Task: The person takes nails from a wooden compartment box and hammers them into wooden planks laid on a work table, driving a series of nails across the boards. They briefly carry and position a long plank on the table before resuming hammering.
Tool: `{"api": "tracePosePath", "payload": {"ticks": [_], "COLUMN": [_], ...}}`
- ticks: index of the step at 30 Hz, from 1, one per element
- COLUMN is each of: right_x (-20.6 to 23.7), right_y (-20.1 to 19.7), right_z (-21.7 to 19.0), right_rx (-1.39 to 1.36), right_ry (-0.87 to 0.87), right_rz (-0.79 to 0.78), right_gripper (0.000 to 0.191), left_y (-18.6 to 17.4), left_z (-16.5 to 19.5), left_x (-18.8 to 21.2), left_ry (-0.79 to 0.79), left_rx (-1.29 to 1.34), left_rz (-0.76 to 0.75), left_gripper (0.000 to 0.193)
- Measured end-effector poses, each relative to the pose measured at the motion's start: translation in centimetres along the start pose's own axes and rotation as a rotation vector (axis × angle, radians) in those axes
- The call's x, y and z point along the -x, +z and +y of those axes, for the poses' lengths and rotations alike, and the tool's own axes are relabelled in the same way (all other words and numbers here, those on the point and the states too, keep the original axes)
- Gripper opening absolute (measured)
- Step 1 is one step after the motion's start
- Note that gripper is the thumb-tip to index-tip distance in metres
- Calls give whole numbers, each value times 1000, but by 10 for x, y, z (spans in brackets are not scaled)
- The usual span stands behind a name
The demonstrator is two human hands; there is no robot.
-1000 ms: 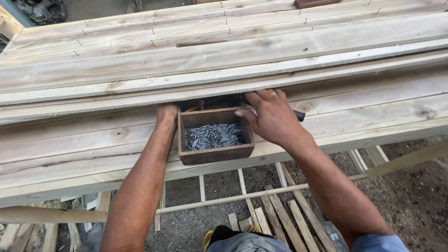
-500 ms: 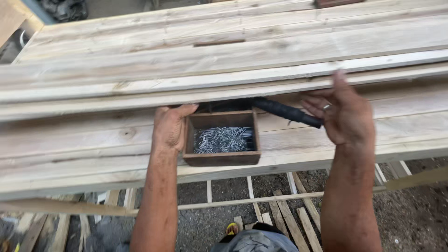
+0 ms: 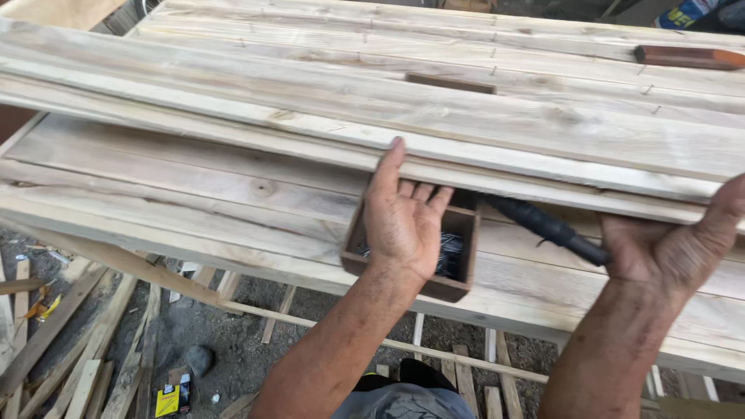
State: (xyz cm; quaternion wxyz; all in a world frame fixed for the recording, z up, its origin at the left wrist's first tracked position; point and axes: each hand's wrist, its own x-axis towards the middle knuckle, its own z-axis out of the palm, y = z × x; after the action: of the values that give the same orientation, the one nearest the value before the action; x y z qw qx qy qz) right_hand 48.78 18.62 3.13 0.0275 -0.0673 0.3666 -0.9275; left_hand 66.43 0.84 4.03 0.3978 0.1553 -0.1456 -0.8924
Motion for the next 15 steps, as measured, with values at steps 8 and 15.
{"api": "tracePosePath", "payload": {"ticks": [8,15], "right_x": [2,10], "right_y": [32,29], "right_z": [2,11], "right_rx": [-238,-298], "right_ry": [79,265], "right_rz": [5,99], "right_gripper": [117,96], "left_y": [26,40], "left_z": [-54,-72], "left_x": [-14,-16], "left_ry": [140,124], "left_rx": [63,40], "left_rz": [-40,-40], "left_gripper": [77,79]}}
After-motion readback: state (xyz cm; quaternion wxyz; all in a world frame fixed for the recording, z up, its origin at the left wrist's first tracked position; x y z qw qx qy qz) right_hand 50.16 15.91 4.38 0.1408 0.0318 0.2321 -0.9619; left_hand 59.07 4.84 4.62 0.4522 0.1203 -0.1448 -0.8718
